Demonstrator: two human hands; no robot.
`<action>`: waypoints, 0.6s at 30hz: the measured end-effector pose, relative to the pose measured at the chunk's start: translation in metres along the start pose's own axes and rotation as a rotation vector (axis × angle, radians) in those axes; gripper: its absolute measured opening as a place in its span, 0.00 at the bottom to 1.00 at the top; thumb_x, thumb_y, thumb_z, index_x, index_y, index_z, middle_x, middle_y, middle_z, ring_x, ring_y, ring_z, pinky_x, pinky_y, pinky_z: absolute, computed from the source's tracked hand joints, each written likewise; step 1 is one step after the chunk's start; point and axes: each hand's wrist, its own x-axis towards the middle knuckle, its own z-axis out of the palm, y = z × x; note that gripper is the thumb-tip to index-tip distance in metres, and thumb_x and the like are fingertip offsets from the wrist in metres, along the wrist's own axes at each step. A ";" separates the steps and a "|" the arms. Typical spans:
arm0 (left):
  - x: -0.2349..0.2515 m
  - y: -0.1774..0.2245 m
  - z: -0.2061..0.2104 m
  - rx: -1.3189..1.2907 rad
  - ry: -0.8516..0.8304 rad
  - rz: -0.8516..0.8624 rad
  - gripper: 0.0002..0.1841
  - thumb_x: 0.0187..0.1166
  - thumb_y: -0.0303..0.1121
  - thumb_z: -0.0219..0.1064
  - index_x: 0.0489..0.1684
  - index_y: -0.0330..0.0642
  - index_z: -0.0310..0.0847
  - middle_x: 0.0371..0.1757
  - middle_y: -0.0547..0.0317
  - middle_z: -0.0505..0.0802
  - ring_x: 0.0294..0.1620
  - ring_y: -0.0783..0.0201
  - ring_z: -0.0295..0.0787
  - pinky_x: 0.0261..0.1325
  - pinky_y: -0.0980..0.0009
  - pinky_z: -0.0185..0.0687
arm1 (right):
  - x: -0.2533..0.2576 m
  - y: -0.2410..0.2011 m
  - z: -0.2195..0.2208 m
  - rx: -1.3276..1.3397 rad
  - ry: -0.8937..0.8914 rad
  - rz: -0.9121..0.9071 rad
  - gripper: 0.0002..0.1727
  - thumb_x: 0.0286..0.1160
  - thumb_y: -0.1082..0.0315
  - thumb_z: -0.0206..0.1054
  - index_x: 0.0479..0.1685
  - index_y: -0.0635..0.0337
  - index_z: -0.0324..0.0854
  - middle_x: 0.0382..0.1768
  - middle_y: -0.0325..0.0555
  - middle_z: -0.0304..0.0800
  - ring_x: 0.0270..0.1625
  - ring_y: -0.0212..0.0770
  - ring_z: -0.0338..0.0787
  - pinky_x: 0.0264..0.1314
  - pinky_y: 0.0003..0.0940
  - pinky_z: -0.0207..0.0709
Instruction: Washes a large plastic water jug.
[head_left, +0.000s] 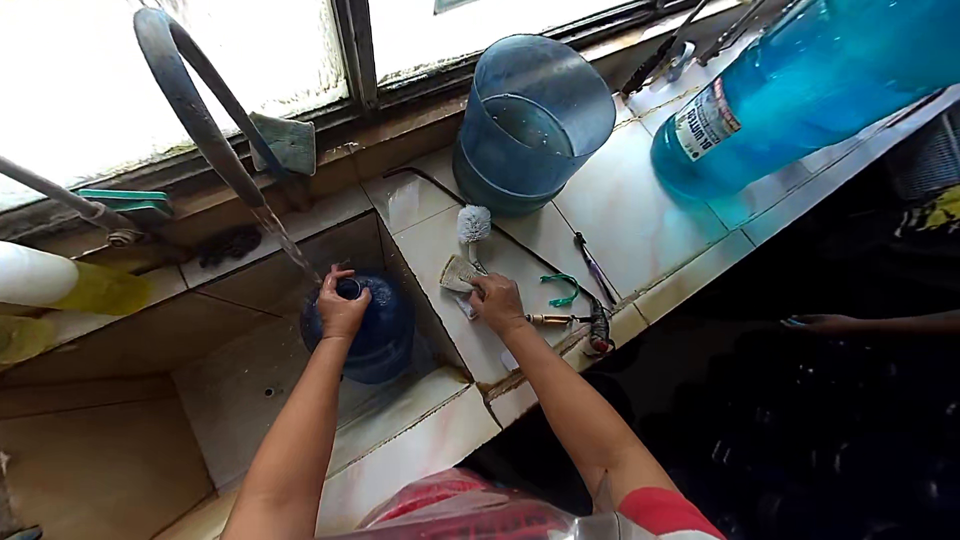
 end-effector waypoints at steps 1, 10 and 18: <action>0.009 0.003 0.004 -0.012 -0.002 -0.017 0.28 0.62 0.30 0.80 0.65 0.33 0.82 0.79 0.36 0.79 0.84 0.45 0.72 0.84 0.47 0.66 | 0.000 0.004 -0.004 0.046 0.062 -0.002 0.14 0.71 0.70 0.71 0.54 0.63 0.91 0.48 0.61 0.93 0.53 0.60 0.92 0.60 0.61 0.81; 0.028 -0.040 -0.018 -0.245 0.090 -0.063 0.43 0.63 0.34 0.84 0.79 0.27 0.67 0.73 0.35 0.83 0.76 0.53 0.81 0.81 0.59 0.73 | -0.012 -0.025 -0.041 -0.078 0.036 0.104 0.24 0.76 0.60 0.72 0.67 0.63 0.85 0.68 0.69 0.82 0.73 0.68 0.80 0.77 0.64 0.70; -0.065 -0.070 -0.049 -0.214 -0.161 0.073 0.29 0.55 0.35 0.84 0.58 0.32 0.85 0.76 0.43 0.85 0.81 0.58 0.77 0.84 0.60 0.72 | 0.020 -0.088 0.048 -0.006 -0.313 -0.010 0.21 0.72 0.67 0.71 0.65 0.60 0.85 0.54 0.64 0.91 0.63 0.63 0.88 0.71 0.59 0.76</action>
